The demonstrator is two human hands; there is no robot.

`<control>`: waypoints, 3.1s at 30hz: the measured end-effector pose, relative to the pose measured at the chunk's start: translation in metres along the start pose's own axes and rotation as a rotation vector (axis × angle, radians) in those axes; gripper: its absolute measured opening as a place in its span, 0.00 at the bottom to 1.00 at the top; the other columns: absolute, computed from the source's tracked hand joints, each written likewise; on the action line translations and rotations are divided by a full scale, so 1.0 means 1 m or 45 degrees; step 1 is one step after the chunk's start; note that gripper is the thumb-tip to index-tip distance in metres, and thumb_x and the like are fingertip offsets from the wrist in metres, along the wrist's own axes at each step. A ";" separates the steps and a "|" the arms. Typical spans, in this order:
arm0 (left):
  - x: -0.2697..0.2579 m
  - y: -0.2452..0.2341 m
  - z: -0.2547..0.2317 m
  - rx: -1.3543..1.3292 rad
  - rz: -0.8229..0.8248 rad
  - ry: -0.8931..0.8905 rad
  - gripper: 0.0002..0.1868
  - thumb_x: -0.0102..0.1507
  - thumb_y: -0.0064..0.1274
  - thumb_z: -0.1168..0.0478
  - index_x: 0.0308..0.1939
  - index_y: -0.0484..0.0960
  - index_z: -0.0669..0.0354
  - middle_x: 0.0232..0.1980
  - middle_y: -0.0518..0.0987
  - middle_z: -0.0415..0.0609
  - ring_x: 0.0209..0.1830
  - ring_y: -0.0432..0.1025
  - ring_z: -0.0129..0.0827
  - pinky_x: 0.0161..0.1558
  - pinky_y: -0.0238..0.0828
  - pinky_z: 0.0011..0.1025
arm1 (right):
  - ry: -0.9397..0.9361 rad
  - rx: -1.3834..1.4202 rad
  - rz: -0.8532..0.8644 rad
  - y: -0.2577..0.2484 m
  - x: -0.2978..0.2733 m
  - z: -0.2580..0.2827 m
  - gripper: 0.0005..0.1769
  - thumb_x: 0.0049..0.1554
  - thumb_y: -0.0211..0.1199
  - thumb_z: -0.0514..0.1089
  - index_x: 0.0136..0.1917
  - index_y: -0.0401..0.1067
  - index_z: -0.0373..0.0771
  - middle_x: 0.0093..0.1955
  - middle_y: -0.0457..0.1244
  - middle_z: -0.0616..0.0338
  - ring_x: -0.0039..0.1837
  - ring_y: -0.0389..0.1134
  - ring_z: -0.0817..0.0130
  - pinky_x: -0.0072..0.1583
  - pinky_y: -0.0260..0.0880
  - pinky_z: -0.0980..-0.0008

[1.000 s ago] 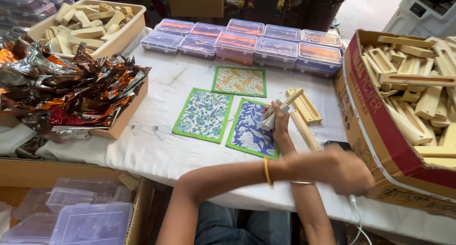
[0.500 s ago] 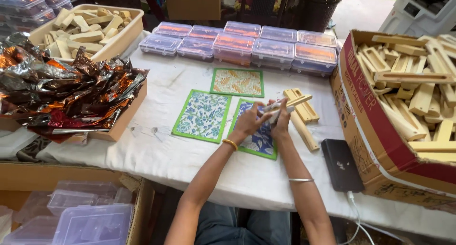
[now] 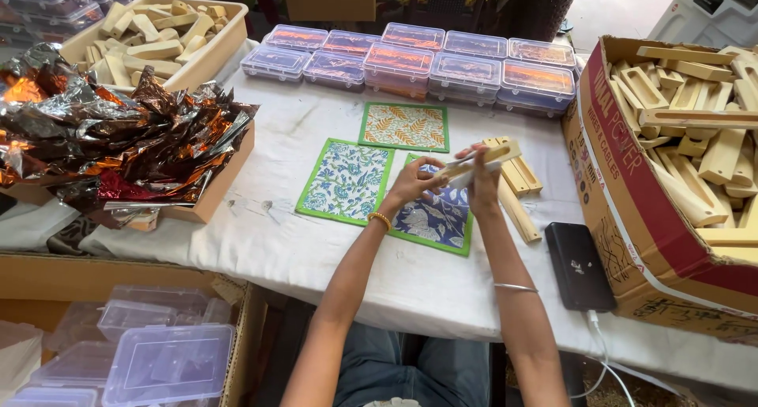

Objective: Wiping small wooden components with a white cloth at a workstation to prepare them for packing or assembly.

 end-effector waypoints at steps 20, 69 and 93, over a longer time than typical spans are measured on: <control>-0.030 0.033 -0.061 1.550 -0.413 0.834 0.25 0.60 0.64 0.50 0.53 0.70 0.53 0.29 0.81 0.44 0.26 0.79 0.33 0.29 0.76 0.30 | 0.171 -0.002 -0.174 -0.017 0.002 -0.044 0.21 0.54 0.73 0.53 0.51 0.72 0.38 0.44 0.69 0.60 0.46 0.70 0.69 0.48 0.76 0.73; -0.358 0.128 0.124 0.751 0.566 -0.308 0.19 0.78 0.39 0.51 0.51 0.74 0.65 0.41 0.79 0.69 0.41 0.76 0.60 0.44 0.72 0.52 | 0.127 -0.551 -0.341 -0.049 -0.011 -0.010 0.20 0.49 0.77 0.50 0.48 0.76 0.36 0.42 0.71 0.58 0.44 0.71 0.70 0.46 0.72 0.71; -0.352 0.122 0.196 1.461 0.895 -0.265 0.23 0.74 0.49 0.53 0.66 0.69 0.68 0.41 0.82 0.66 0.38 0.77 0.57 0.37 0.72 0.48 | 0.107 -0.599 -0.380 -0.044 -0.025 -0.008 0.17 0.51 0.77 0.49 0.45 0.77 0.35 0.40 0.70 0.59 0.41 0.70 0.72 0.44 0.71 0.72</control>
Point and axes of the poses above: each hand's wrist, its own x-axis towards the middle knuckle, its own y-axis out of the palm, z = x × y, the point moved 8 cm from there along x, towards the middle knuckle
